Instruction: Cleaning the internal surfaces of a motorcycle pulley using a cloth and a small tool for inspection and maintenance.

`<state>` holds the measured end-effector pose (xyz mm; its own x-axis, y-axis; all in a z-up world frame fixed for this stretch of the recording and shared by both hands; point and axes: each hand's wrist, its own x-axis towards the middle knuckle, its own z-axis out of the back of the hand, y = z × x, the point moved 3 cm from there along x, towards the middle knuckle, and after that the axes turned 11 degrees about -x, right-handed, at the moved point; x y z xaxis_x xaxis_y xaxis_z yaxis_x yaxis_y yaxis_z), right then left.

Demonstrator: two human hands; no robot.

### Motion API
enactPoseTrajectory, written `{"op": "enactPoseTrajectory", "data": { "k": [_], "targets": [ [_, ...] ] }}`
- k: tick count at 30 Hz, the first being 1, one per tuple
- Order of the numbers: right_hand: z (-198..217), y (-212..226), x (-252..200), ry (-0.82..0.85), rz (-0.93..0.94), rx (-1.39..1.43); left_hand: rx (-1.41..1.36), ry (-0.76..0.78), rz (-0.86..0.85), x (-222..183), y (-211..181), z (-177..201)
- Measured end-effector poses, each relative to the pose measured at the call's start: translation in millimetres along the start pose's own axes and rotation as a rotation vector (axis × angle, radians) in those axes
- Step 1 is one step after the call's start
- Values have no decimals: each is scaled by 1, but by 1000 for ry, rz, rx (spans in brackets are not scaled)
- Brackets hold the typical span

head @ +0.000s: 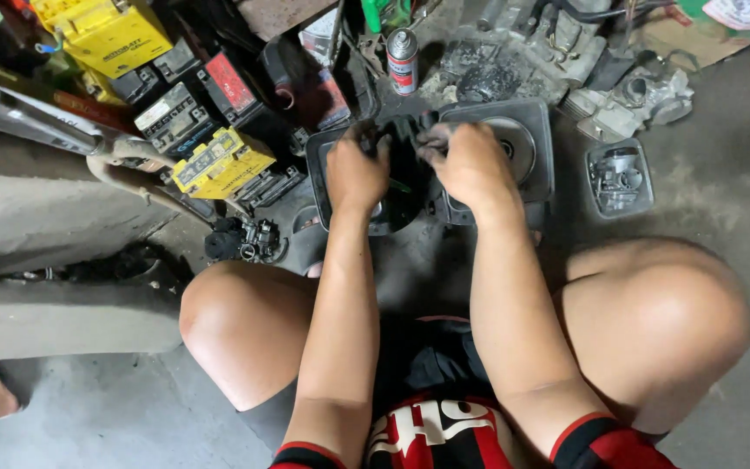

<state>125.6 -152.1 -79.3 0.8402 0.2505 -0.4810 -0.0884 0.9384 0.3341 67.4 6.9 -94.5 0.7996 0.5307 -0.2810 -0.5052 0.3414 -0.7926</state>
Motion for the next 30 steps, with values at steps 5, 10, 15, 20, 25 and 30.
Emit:
{"op": "enactPoseTrajectory", "data": {
  "k": [5, 10, 15, 20, 25, 30],
  "targets": [
    [-25, 31, 2, 174, 28, 19, 225, 38, 163, 11, 51, 13],
    [-54, 42, 14, 228, 19, -87, 294, 161, 156, -4, 72, 19],
    [-56, 52, 8, 229, 6, -209, 390, 196, 44, -4, 91, 7],
    [-54, 62, -2, 271, -8, -209, 453, 220, 24, 5, 112, -9],
    [-51, 59, -7, 297, 18, -220, 402, 238, 58, -1, 92, 12],
    [-31, 60, -17, 271, 54, -222, -140, 188, 155, 1, 93, 35]
  ]
}}
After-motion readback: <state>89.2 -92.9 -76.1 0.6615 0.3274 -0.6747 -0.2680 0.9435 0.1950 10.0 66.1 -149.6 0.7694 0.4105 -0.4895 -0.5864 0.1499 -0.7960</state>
